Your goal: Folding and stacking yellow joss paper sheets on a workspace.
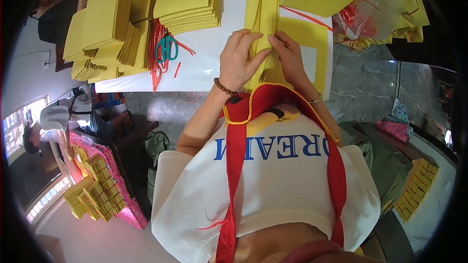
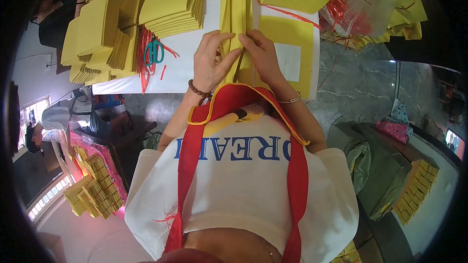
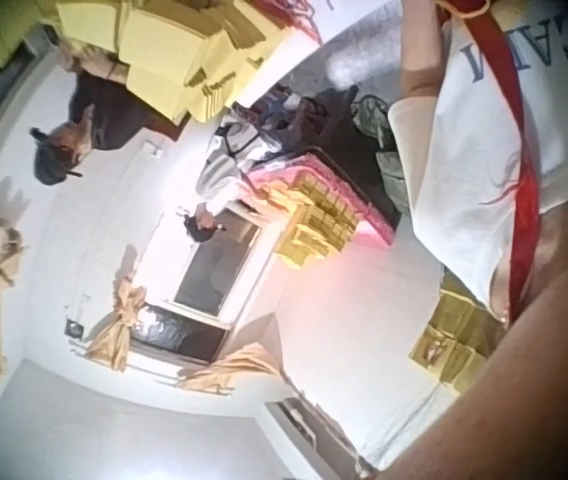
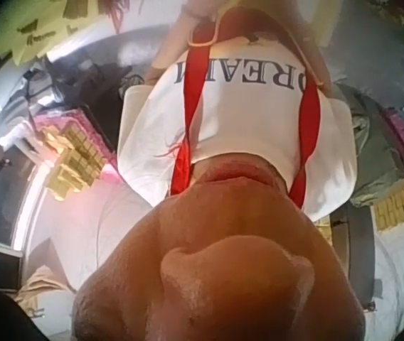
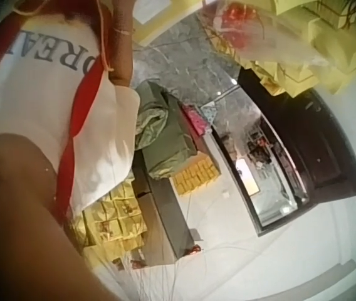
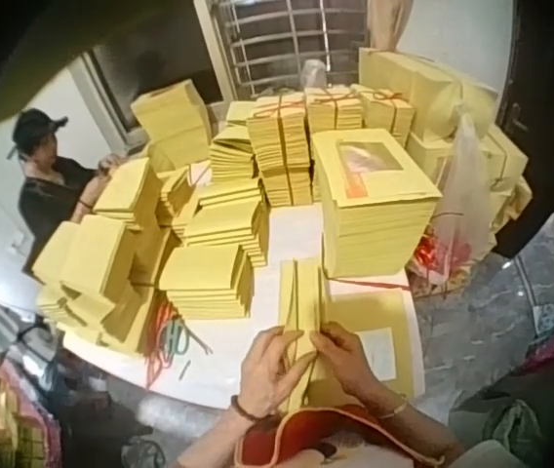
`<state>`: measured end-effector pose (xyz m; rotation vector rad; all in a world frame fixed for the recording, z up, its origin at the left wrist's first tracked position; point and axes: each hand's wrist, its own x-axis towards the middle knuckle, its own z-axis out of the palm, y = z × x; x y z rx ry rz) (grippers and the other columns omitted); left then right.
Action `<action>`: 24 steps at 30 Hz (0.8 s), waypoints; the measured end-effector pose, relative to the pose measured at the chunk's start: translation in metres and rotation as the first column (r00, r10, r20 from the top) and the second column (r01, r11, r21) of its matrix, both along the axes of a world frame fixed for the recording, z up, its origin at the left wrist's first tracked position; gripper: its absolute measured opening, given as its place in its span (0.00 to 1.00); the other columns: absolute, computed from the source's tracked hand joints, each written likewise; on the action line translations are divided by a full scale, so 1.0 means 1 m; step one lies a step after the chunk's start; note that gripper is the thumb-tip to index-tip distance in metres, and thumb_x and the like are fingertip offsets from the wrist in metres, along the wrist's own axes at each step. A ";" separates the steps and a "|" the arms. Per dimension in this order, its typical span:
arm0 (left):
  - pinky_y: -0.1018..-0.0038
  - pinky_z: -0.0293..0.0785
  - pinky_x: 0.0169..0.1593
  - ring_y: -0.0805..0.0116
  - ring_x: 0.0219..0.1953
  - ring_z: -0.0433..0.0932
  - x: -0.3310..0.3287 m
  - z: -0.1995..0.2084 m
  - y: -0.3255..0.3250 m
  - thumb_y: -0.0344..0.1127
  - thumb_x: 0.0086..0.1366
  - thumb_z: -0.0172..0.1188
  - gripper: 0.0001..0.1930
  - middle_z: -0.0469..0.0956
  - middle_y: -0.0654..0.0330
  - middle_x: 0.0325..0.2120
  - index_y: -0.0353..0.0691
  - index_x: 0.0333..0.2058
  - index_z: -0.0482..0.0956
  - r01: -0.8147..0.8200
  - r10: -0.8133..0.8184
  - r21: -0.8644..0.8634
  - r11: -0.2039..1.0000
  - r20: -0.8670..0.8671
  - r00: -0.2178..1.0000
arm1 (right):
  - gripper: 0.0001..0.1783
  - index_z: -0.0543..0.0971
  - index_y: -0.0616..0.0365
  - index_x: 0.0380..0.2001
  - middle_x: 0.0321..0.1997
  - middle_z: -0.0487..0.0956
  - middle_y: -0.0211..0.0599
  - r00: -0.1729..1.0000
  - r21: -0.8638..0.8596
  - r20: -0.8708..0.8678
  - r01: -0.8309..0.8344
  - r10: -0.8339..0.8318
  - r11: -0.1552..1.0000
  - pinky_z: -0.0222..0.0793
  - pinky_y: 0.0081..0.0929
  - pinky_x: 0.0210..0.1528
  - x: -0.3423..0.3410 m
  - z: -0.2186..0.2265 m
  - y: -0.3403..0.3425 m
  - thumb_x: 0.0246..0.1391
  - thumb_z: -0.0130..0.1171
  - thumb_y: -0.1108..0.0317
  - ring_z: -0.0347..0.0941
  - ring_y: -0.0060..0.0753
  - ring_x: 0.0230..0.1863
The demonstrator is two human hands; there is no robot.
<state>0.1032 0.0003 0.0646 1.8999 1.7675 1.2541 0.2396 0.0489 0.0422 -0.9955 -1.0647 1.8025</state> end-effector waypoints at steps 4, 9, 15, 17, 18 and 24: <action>0.78 0.69 0.27 0.69 0.28 0.71 -0.002 -0.004 0.003 0.38 0.44 0.69 0.23 0.71 0.59 0.35 0.39 0.39 0.71 -0.012 0.013 -0.015 1.000 0.041 0.999 | 0.16 0.74 0.65 0.40 0.35 0.74 0.31 1.000 0.027 0.014 0.000 0.000 1.000 0.64 0.16 0.40 -0.001 0.000 0.001 0.54 0.53 0.63 0.68 0.18 0.37; 0.78 0.69 0.26 0.69 0.28 0.71 -0.002 -0.001 0.002 0.39 0.44 0.69 0.25 0.71 0.59 0.34 0.37 0.39 0.70 -0.010 0.022 -0.097 0.995 0.123 0.992 | 0.16 0.74 0.65 0.40 0.35 0.75 0.31 1.000 0.038 -0.014 0.027 -0.027 0.999 0.64 0.17 0.41 -0.002 -0.002 0.001 0.55 0.53 0.63 0.68 0.17 0.37; 0.78 0.69 0.26 0.70 0.27 0.71 -0.002 -0.002 0.001 0.40 0.43 0.70 0.25 0.71 0.59 0.34 0.37 0.39 0.70 -0.010 0.029 -0.135 0.991 0.139 0.990 | 0.15 0.74 0.65 0.40 0.36 0.75 0.31 1.000 0.054 0.003 0.000 0.000 0.999 0.63 0.17 0.41 -0.002 -0.004 0.000 0.55 0.52 0.63 0.67 0.17 0.37; 0.78 0.69 0.26 0.70 0.27 0.71 -0.003 -0.002 0.001 0.40 0.43 0.70 0.25 0.71 0.59 0.34 0.37 0.39 0.70 -0.007 0.028 -0.145 0.989 0.143 0.989 | 0.15 0.74 0.65 0.39 0.35 0.74 0.30 1.000 0.007 -0.016 0.011 -0.011 1.000 0.62 0.16 0.41 -0.002 -0.003 0.000 0.55 0.52 0.63 0.67 0.17 0.37; 0.78 0.69 0.26 0.70 0.27 0.71 -0.003 -0.004 0.001 0.39 0.43 0.70 0.25 0.71 0.59 0.35 0.37 0.39 0.70 -0.008 0.022 -0.122 0.992 0.116 0.993 | 0.15 0.74 0.65 0.39 0.35 0.74 0.30 1.000 0.007 -0.015 0.011 -0.011 1.000 0.62 0.16 0.41 -0.002 -0.003 0.000 0.55 0.52 0.63 0.67 0.17 0.37; 0.79 0.70 0.26 0.70 0.27 0.71 -0.003 -0.004 0.001 0.38 0.43 0.70 0.25 0.71 0.58 0.35 0.37 0.39 0.70 0.007 0.009 -0.125 0.992 0.127 0.992 | 0.14 0.74 0.64 0.39 0.34 0.73 0.28 1.000 -0.004 -0.020 0.006 -0.006 1.000 0.61 0.15 0.40 -0.001 -0.004 0.000 0.56 0.50 0.64 0.65 0.15 0.37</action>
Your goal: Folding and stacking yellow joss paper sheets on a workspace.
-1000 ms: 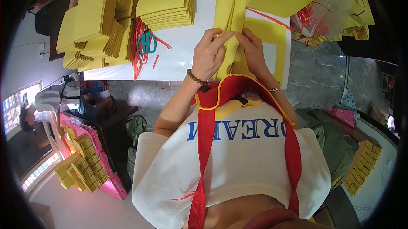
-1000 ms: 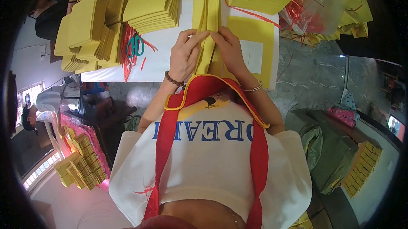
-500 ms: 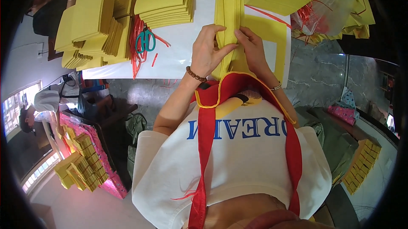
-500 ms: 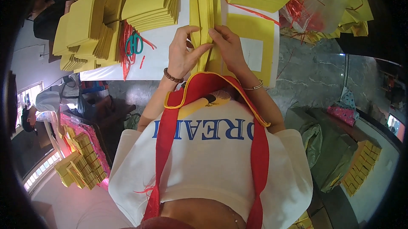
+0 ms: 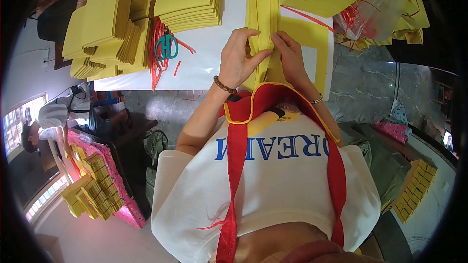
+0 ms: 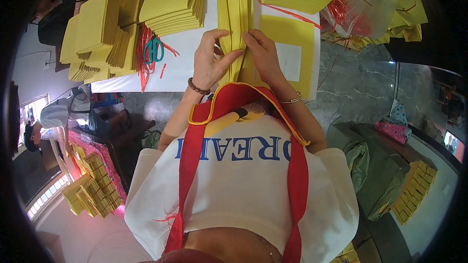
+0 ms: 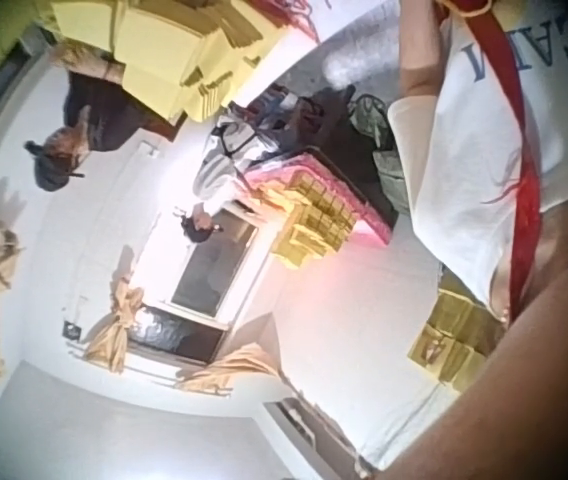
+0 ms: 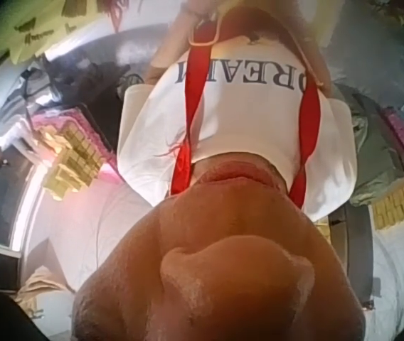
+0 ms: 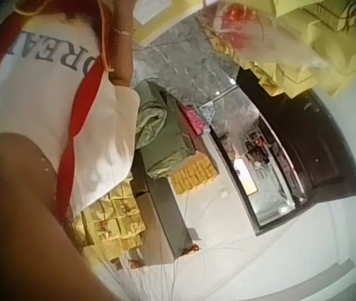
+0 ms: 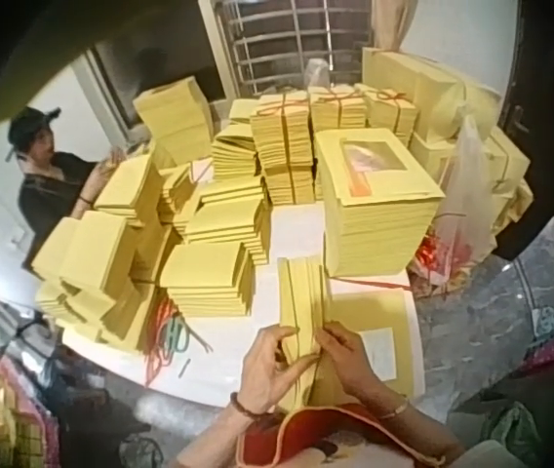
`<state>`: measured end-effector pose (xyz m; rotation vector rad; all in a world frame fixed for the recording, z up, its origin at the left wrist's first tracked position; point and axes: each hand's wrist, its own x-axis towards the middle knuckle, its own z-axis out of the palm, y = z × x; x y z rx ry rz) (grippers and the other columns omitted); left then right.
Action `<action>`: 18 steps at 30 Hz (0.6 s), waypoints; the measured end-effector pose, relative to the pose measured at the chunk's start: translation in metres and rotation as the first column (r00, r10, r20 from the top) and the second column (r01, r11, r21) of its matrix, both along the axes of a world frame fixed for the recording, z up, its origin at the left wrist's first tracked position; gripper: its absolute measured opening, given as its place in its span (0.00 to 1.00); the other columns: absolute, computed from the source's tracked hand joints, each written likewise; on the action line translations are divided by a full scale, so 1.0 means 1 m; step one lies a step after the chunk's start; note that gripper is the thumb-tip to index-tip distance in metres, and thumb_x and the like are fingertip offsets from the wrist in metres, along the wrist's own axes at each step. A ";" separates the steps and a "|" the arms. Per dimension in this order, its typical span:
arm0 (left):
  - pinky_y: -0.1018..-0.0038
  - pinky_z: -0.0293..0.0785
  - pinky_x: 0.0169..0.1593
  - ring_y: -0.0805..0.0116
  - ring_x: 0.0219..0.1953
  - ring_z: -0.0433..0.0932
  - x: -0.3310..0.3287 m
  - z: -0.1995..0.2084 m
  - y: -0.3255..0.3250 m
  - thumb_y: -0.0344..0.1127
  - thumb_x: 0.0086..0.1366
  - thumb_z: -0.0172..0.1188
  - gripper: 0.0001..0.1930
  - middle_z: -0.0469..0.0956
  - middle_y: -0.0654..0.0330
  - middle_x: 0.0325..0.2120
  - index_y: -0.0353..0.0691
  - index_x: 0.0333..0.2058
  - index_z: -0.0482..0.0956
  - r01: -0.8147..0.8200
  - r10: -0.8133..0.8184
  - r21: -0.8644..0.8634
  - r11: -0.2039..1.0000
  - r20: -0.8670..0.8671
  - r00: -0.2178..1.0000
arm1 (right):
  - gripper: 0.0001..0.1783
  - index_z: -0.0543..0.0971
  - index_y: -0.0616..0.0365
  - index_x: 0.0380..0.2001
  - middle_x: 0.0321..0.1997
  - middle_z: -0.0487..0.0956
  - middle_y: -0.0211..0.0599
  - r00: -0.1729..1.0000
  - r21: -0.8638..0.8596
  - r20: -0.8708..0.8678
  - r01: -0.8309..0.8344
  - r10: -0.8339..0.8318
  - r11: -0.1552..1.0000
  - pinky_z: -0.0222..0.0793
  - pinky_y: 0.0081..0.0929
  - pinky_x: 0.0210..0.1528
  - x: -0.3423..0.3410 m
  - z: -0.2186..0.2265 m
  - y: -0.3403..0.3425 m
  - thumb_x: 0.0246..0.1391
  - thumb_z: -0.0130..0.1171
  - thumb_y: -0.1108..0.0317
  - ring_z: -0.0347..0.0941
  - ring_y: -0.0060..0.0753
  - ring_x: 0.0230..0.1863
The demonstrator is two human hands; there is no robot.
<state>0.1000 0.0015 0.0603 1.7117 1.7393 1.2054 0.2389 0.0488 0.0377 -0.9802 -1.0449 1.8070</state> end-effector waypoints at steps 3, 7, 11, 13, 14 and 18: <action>0.79 0.70 0.25 0.70 0.27 0.71 0.001 -0.001 0.000 0.38 0.43 0.70 0.25 0.71 0.58 0.35 0.37 0.39 0.70 -0.009 0.009 0.009 1.000 -0.013 1.000 | 0.13 0.74 0.64 0.38 0.33 0.73 0.27 1.000 0.022 0.008 0.019 -0.019 1.000 0.60 0.15 0.40 0.000 -0.002 0.000 0.56 0.49 0.65 0.64 0.15 0.36; 0.75 0.67 0.25 0.69 0.21 0.68 0.004 0.004 0.000 0.39 0.45 0.68 0.23 0.69 0.57 0.31 0.36 0.37 0.70 -0.038 0.037 0.043 0.998 0.022 0.999 | 0.12 0.74 0.64 0.36 0.32 0.72 0.25 1.000 0.038 0.016 0.008 -0.009 0.999 0.60 0.15 0.39 0.000 -0.007 0.000 0.56 0.48 0.66 0.63 0.14 0.35; 0.74 0.67 0.25 0.67 0.21 0.68 0.003 0.001 0.000 0.39 0.45 0.68 0.23 0.69 0.57 0.31 0.36 0.36 0.70 -0.048 0.048 0.031 0.998 -0.003 0.999 | 0.11 0.74 0.63 0.35 0.31 0.71 0.24 1.000 0.030 0.005 0.006 -0.006 1.000 0.59 0.15 0.37 -0.002 0.003 -0.002 0.57 0.48 0.66 0.61 0.14 0.34; 0.73 0.67 0.26 0.66 0.21 0.68 0.003 0.002 -0.001 0.36 0.47 0.66 0.20 0.70 0.56 0.30 0.36 0.37 0.70 -0.039 0.040 0.050 0.998 -0.015 0.999 | 0.11 0.74 0.63 0.35 0.31 0.71 0.24 1.000 0.056 0.021 0.011 -0.012 0.998 0.58 0.14 0.38 -0.002 0.000 -0.001 0.56 0.48 0.65 0.61 0.14 0.34; 0.73 0.67 0.26 0.66 0.21 0.68 0.003 0.002 -0.001 0.36 0.47 0.66 0.20 0.70 0.56 0.30 0.36 0.37 0.70 -0.038 0.039 0.050 0.998 -0.016 0.999 | 0.12 0.74 0.63 0.35 0.31 0.71 0.24 0.999 0.082 0.038 0.014 -0.017 0.997 0.58 0.14 0.38 -0.001 -0.002 -0.001 0.56 0.49 0.65 0.61 0.14 0.34; 0.75 0.69 0.26 0.66 0.24 0.70 0.002 0.003 -0.002 0.28 0.50 0.58 0.16 0.71 0.55 0.31 0.36 0.40 0.69 -0.018 0.021 0.058 0.998 -0.052 0.998 | 0.12 0.74 0.63 0.36 0.31 0.71 0.24 0.996 0.046 0.084 0.002 -0.006 0.999 0.58 0.14 0.39 0.002 -0.004 0.000 0.56 0.50 0.64 0.62 0.14 0.35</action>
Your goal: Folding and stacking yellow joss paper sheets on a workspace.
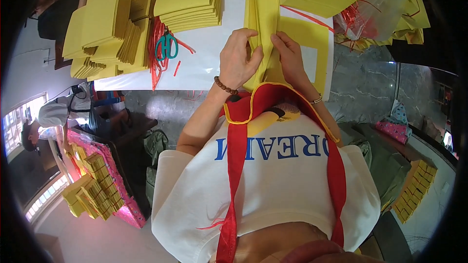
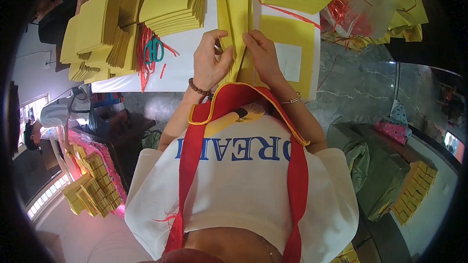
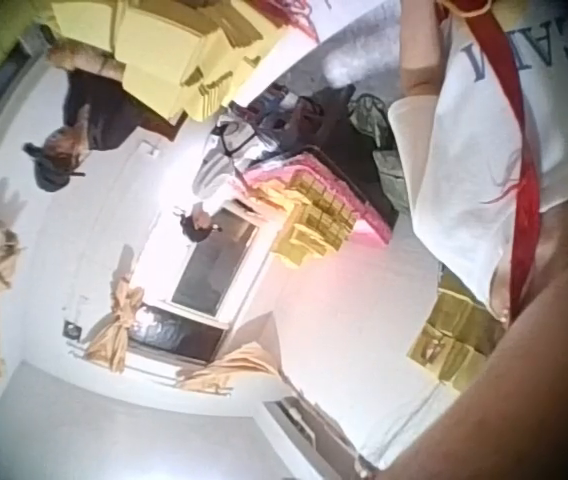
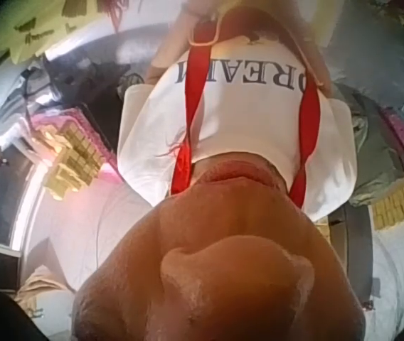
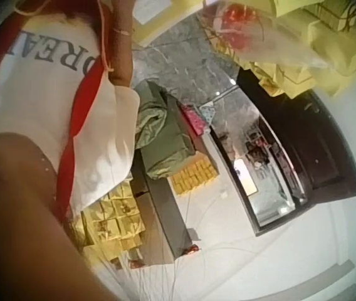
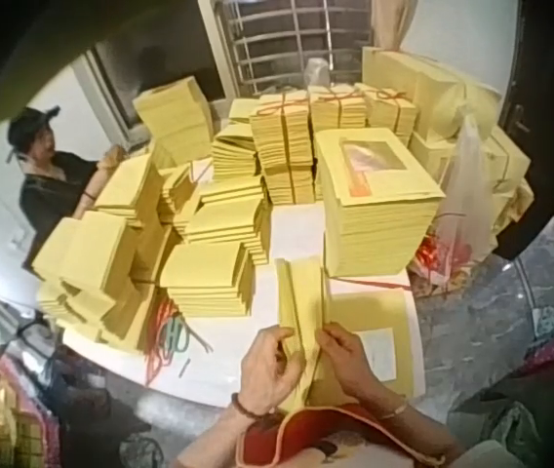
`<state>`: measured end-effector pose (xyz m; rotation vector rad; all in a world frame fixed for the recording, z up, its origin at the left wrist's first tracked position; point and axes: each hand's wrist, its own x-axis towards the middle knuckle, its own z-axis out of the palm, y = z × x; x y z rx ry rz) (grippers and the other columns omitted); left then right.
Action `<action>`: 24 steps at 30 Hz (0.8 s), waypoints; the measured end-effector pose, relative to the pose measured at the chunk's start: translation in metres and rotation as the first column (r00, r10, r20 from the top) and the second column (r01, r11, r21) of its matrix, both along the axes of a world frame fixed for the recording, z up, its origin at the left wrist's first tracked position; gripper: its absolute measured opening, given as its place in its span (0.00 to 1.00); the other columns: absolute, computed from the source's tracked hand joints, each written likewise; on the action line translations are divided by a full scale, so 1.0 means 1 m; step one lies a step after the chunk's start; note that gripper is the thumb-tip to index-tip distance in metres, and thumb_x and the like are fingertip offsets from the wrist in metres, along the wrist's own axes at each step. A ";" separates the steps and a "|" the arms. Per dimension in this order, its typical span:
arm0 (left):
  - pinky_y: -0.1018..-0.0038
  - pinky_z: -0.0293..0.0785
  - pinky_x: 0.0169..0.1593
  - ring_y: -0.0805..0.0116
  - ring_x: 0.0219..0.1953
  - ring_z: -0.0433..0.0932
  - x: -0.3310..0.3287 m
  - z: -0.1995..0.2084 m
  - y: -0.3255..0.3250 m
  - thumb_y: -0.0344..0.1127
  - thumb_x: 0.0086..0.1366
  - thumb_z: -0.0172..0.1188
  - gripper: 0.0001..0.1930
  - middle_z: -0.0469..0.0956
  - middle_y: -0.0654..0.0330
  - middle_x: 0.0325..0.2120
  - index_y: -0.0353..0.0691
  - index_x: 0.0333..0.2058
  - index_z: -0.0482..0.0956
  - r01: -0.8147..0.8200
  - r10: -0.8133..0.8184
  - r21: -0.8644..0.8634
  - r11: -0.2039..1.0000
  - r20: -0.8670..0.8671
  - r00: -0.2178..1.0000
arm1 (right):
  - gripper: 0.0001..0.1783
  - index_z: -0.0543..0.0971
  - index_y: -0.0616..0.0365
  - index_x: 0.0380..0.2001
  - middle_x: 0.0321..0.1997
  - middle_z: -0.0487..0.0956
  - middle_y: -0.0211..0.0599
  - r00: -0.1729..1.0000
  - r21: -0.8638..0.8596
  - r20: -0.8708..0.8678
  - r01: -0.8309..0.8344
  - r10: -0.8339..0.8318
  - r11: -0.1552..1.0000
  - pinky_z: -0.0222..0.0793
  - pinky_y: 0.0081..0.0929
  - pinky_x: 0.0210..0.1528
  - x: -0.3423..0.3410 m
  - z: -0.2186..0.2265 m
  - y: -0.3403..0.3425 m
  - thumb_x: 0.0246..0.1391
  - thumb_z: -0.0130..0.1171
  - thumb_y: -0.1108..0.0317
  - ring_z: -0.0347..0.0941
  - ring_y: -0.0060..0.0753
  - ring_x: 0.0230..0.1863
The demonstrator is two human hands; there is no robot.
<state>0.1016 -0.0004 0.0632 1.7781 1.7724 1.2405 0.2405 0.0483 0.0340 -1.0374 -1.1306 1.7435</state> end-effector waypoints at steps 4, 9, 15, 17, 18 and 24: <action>0.73 0.70 0.29 0.64 0.26 0.72 0.001 0.002 -0.001 0.26 0.53 0.52 0.17 0.71 0.52 0.32 0.37 0.44 0.70 0.009 -0.009 0.028 1.000 0.014 1.000 | 0.13 0.74 0.63 0.37 0.32 0.72 0.24 1.000 -0.023 0.025 0.008 -0.007 1.000 0.58 0.15 0.40 0.000 0.008 -0.001 0.56 0.50 0.63 0.62 0.14 0.35; 0.73 0.69 0.28 0.64 0.26 0.72 -0.005 -0.011 0.002 0.27 0.54 0.53 0.15 0.71 0.52 0.34 0.38 0.42 0.72 0.082 -0.053 0.160 0.984 -0.181 0.982 | 0.13 0.74 0.63 0.37 0.32 0.72 0.25 0.998 -0.043 0.050 0.026 -0.024 0.999 0.59 0.15 0.40 -0.002 0.010 -0.002 0.56 0.50 0.63 0.63 0.15 0.36; 0.76 0.68 0.27 0.67 0.26 0.70 0.000 -0.008 0.001 0.35 0.47 0.66 0.19 0.71 0.55 0.35 0.38 0.38 0.72 0.007 -0.003 0.051 0.999 -0.079 0.997 | 0.14 0.74 0.64 0.37 0.32 0.73 0.27 0.996 -0.066 -0.088 -0.005 0.000 0.998 0.60 0.15 0.39 -0.001 -0.002 0.001 0.55 0.50 0.64 0.64 0.15 0.35; 0.77 0.68 0.27 0.68 0.26 0.70 0.001 -0.006 0.002 0.37 0.45 0.69 0.21 0.71 0.56 0.35 0.39 0.37 0.72 0.001 0.006 0.082 0.997 -0.084 0.996 | 0.14 0.74 0.65 0.37 0.32 0.73 0.27 0.998 -0.018 -0.064 -0.002 0.001 1.000 0.61 0.14 0.38 -0.002 -0.001 0.001 0.56 0.50 0.63 0.64 0.15 0.34; 0.74 0.68 0.29 0.64 0.27 0.70 0.002 -0.004 0.002 0.39 0.45 0.68 0.22 0.71 0.55 0.34 0.38 0.36 0.71 -0.001 0.005 0.059 0.998 -0.071 0.997 | 0.14 0.74 0.65 0.37 0.32 0.73 0.27 0.998 -0.018 -0.064 -0.001 -0.001 1.000 0.61 0.14 0.38 -0.002 0.000 0.000 0.56 0.50 0.63 0.64 0.15 0.34; 0.73 0.68 0.28 0.63 0.24 0.70 0.001 -0.004 0.001 0.41 0.44 0.69 0.24 0.70 0.55 0.32 0.36 0.37 0.70 -0.001 0.001 0.036 0.999 -0.010 1.000 | 0.15 0.74 0.66 0.39 0.33 0.73 0.29 0.999 0.002 -0.053 0.000 0.000 1.000 0.62 0.15 0.39 -0.003 0.005 -0.001 0.56 0.50 0.63 0.65 0.16 0.35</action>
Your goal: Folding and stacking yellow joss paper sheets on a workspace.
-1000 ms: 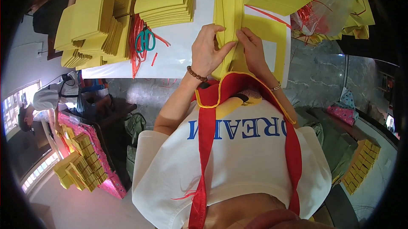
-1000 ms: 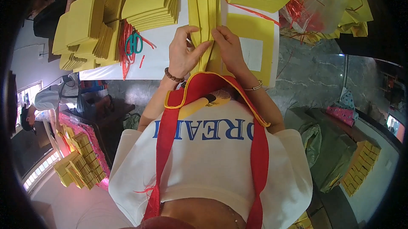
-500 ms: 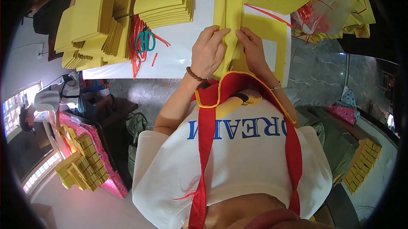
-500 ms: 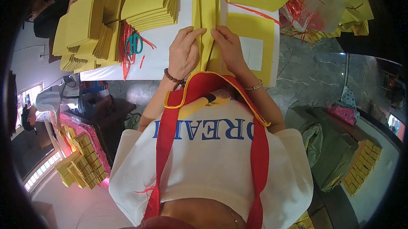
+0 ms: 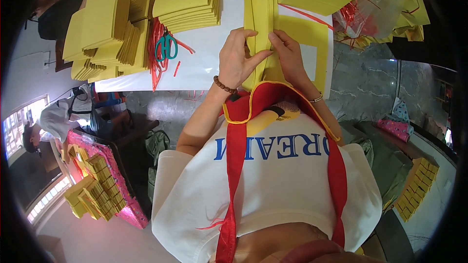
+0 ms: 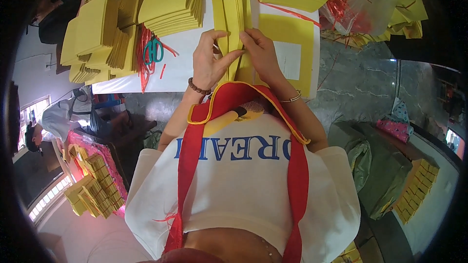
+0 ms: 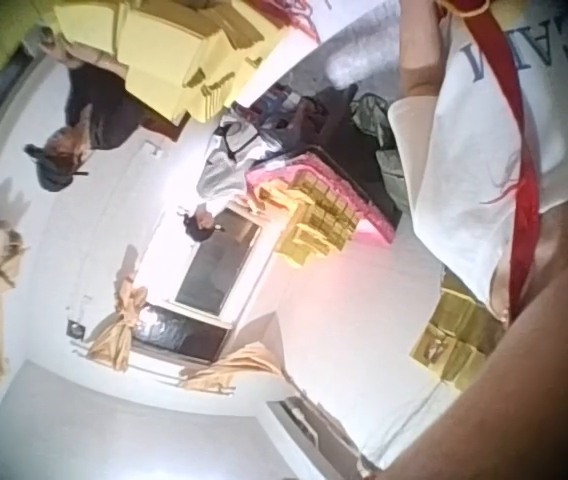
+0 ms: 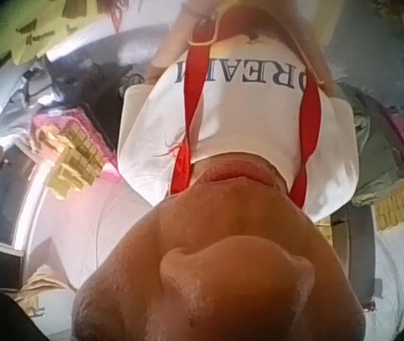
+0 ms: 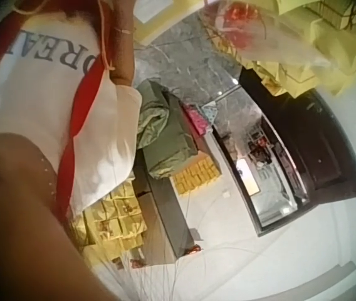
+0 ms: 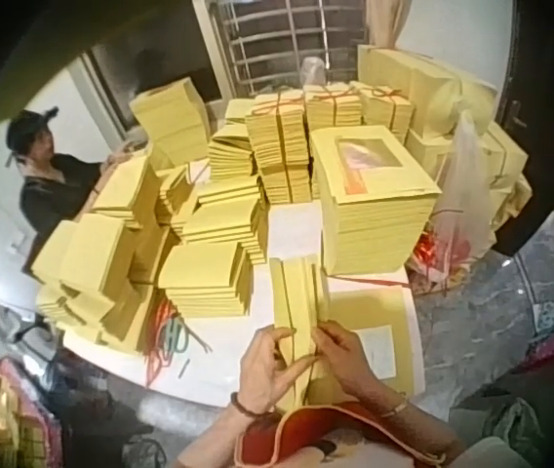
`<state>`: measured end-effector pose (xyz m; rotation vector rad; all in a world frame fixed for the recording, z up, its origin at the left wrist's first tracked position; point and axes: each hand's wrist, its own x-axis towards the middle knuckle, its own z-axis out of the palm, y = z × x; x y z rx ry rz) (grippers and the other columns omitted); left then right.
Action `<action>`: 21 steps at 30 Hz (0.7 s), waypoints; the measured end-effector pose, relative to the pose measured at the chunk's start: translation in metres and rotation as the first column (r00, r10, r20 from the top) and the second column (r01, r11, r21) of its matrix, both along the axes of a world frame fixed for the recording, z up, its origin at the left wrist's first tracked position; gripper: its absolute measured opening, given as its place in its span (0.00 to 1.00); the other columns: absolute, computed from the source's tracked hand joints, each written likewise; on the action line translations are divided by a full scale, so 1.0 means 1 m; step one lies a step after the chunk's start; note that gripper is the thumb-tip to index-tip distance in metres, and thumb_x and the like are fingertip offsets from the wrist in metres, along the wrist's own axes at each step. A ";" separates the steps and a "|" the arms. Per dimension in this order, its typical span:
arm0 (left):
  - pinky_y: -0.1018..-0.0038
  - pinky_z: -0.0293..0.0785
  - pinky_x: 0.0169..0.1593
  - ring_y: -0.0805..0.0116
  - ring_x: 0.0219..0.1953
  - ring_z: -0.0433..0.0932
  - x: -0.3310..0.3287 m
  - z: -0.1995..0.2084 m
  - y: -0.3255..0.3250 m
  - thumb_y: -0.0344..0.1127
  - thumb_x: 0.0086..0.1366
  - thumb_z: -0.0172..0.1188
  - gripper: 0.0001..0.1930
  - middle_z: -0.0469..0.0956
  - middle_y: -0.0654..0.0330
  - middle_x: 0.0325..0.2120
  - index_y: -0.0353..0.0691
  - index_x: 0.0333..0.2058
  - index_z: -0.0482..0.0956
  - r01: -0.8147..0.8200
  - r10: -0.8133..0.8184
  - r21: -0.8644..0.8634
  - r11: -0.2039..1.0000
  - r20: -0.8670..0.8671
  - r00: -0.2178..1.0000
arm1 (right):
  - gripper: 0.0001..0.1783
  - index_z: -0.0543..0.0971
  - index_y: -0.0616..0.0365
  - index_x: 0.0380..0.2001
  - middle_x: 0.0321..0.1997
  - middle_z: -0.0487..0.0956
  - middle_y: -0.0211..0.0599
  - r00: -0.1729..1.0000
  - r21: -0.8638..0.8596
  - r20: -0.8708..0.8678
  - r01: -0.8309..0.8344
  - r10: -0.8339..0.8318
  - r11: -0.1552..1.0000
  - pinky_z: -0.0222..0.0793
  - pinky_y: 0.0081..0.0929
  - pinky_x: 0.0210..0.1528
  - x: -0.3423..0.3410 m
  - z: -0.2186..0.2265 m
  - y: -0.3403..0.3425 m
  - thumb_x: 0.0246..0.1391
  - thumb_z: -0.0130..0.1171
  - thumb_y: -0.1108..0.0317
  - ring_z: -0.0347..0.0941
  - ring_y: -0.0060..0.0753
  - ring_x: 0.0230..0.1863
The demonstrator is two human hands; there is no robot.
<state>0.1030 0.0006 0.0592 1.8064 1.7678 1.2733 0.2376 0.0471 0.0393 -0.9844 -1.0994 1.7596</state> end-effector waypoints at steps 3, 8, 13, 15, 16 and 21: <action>0.74 0.68 0.26 0.66 0.23 0.69 -0.001 0.001 -0.001 0.41 0.43 0.70 0.25 0.70 0.56 0.32 0.36 0.37 0.69 -0.004 0.004 -0.014 1.000 0.027 1.000 | 0.16 0.73 0.66 0.40 0.35 0.74 0.30 1.000 0.034 0.016 0.013 -0.014 0.999 0.62 0.16 0.40 0.000 0.001 -0.001 0.57 0.50 0.64 0.66 0.16 0.36; 0.76 0.67 0.25 0.68 0.22 0.68 -0.001 0.001 -0.001 0.40 0.43 0.70 0.25 0.69 0.57 0.31 0.36 0.37 0.69 -0.002 0.003 -0.021 1.000 0.051 0.999 | 0.15 0.73 0.66 0.40 0.35 0.74 0.30 1.000 0.028 0.005 -0.001 0.000 1.000 0.62 0.16 0.40 0.000 0.004 -0.001 0.57 0.49 0.64 0.66 0.16 0.37; 0.77 0.67 0.25 0.69 0.22 0.67 -0.001 0.001 -0.001 0.39 0.43 0.70 0.24 0.69 0.58 0.30 0.36 0.37 0.70 0.023 -0.023 -0.001 1.000 0.057 0.998 | 0.15 0.74 0.66 0.40 0.35 0.74 0.29 1.000 -0.001 -0.022 0.006 -0.006 1.000 0.62 0.15 0.41 0.000 -0.001 -0.001 0.57 0.49 0.64 0.65 0.16 0.37; 0.77 0.67 0.25 0.70 0.23 0.67 -0.002 0.001 -0.002 0.39 0.43 0.70 0.24 0.69 0.58 0.30 0.36 0.37 0.70 0.024 -0.023 -0.018 1.000 0.084 0.996 | 0.15 0.74 0.66 0.40 0.35 0.74 0.28 1.000 0.007 -0.016 0.005 -0.005 1.000 0.61 0.15 0.41 0.001 -0.003 -0.001 0.57 0.49 0.64 0.65 0.15 0.37; 0.77 0.67 0.26 0.70 0.23 0.67 -0.003 0.000 -0.002 0.39 0.44 0.70 0.24 0.69 0.58 0.30 0.37 0.37 0.70 0.027 -0.023 -0.035 0.999 0.111 0.994 | 0.15 0.74 0.65 0.40 0.35 0.74 0.28 1.000 0.009 -0.012 0.007 -0.007 1.000 0.61 0.15 0.40 0.001 -0.003 -0.001 0.57 0.49 0.64 0.65 0.15 0.37; 0.76 0.67 0.26 0.70 0.23 0.67 -0.005 -0.002 -0.002 0.38 0.44 0.69 0.24 0.69 0.59 0.30 0.37 0.37 0.70 0.042 -0.035 -0.046 0.998 0.144 0.989 | 0.14 0.74 0.65 0.38 0.34 0.73 0.27 0.999 0.016 0.027 0.017 -0.017 1.000 0.60 0.15 0.39 0.002 0.000 -0.001 0.57 0.49 0.64 0.64 0.15 0.36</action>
